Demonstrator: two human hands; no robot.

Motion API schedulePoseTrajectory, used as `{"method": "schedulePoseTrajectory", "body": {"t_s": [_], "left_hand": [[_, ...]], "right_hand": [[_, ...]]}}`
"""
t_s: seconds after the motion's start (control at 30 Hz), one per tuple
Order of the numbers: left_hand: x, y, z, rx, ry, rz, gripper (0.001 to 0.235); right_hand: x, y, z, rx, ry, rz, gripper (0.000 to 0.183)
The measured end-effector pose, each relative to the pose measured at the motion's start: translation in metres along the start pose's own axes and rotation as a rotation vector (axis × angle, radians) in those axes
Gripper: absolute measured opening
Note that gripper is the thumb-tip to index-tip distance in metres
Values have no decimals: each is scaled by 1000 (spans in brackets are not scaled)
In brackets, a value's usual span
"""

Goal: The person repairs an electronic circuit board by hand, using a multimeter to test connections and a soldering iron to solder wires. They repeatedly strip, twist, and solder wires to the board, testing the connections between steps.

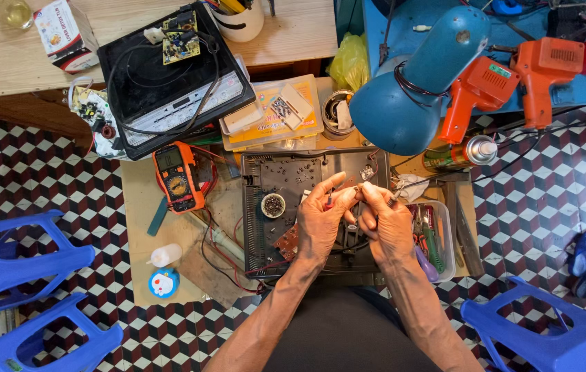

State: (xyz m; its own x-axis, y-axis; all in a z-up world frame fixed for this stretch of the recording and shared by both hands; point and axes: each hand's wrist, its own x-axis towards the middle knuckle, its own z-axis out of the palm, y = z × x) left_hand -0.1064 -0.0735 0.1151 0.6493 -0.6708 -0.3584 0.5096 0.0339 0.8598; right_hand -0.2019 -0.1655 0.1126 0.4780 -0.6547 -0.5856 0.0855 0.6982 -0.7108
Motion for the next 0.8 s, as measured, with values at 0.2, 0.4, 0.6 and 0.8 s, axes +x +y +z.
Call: {"method": "schedulePoseTrajectory", "body": {"t_s": [0.2, 0.4, 0.6, 0.8], "left_hand": [[-3, -6, 3, -29, 36, -16, 49], [-5, -9, -2, -54, 68, -27, 50], [-7, -8, -1, -29, 72, -19, 50], [-8, -9, -4, -73, 59, -9, 48]], "right_hand": [[-15, -3, 15, -132, 74, -144, 19], [-22, -4, 19, -212, 63, -165, 23], [-24, -5, 19, -243, 59, -160, 24], [-24, -3, 20, -215, 33, -165, 25]]}}
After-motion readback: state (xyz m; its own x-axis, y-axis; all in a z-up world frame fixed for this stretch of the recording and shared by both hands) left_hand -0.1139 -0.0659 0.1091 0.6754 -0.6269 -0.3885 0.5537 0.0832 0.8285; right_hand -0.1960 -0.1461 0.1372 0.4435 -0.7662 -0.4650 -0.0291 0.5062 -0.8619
